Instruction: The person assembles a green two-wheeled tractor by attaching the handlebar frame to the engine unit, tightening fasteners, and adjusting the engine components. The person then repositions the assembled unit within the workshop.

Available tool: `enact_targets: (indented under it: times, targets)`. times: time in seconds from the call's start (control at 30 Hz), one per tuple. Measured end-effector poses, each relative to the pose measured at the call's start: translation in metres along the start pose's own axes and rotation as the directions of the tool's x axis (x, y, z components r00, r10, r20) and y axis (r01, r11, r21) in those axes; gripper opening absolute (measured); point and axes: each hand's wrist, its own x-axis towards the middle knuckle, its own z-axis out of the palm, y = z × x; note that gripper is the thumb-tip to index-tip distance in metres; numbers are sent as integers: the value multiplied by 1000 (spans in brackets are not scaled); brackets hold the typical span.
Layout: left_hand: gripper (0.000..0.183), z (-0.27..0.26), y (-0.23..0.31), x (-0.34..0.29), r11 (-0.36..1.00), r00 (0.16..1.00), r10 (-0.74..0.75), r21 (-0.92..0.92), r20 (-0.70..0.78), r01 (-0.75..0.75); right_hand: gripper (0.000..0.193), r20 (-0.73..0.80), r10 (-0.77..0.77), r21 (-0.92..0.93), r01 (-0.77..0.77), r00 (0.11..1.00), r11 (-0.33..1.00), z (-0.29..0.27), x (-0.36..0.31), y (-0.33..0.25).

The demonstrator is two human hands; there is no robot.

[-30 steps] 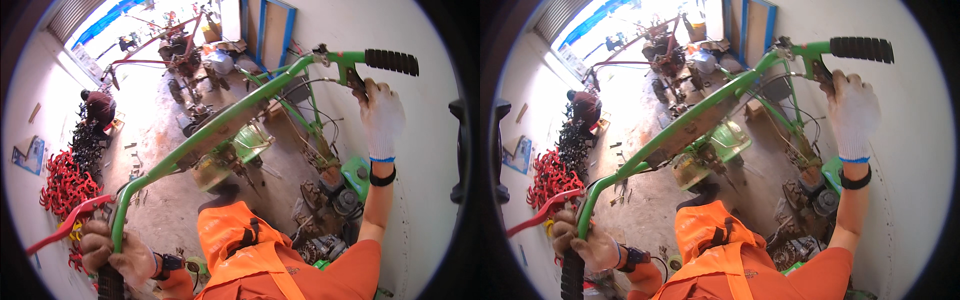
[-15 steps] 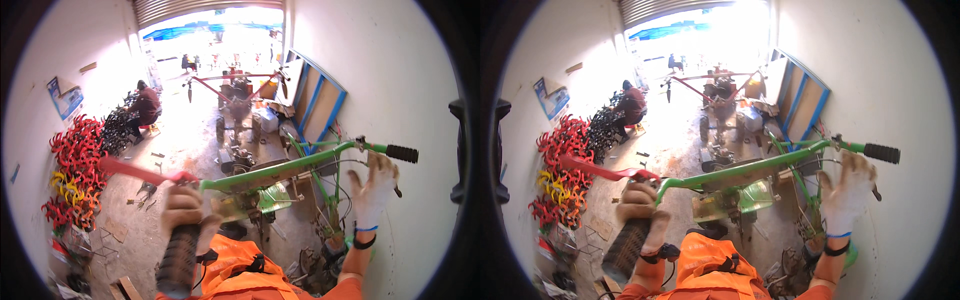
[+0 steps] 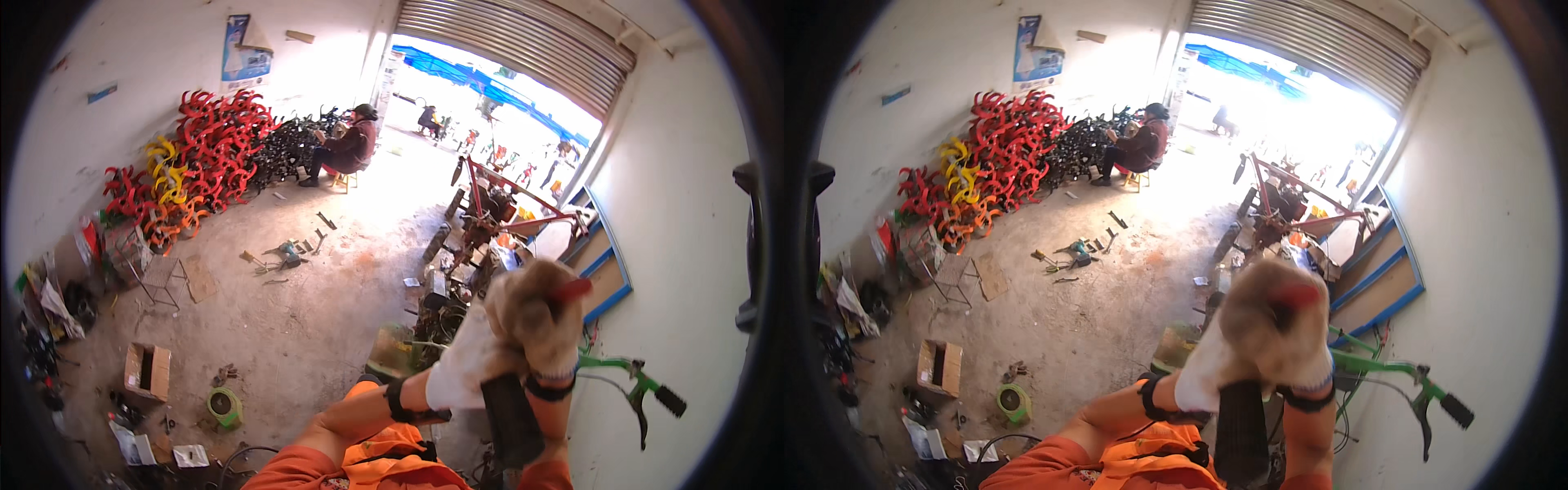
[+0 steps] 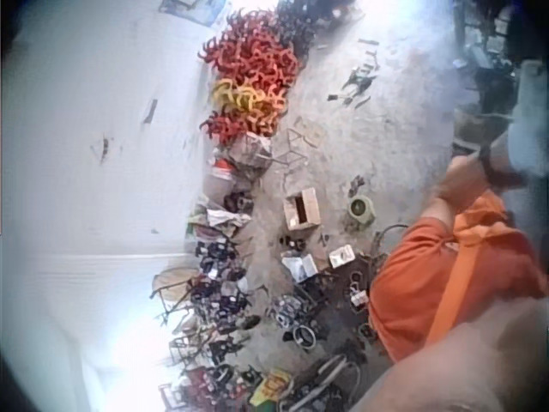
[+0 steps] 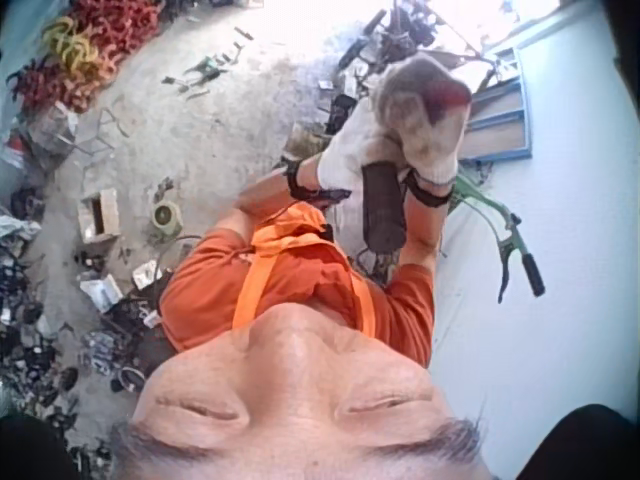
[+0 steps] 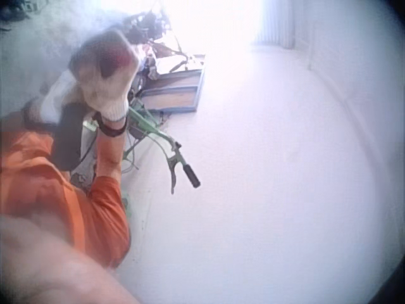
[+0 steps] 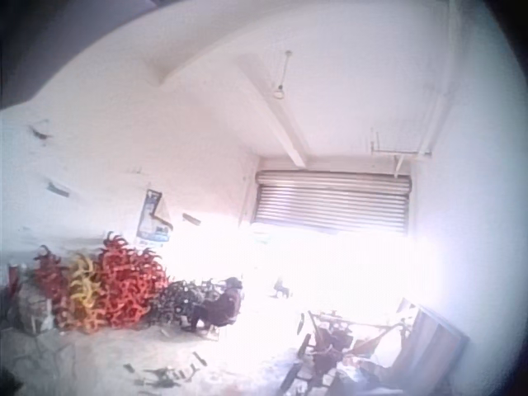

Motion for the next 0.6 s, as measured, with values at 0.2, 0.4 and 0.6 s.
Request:
enact_targets:
  times: [0.2,0.4,0.6]
  targets:
    - [42,-13,-17,-26,979,975,-76,-168,207,112,48,153,-253,75,244,955,967,22,24,-8]
    - [53,14,-45,-58,932,931,-364,-16,-39,363,48,-45,-270,-94,265,962,960,46,10,-19]
    - [33,38,-96,-72,909,948,-282,-275,145,312,39,214,-259,-17,269,942,963,26,-8,-36]
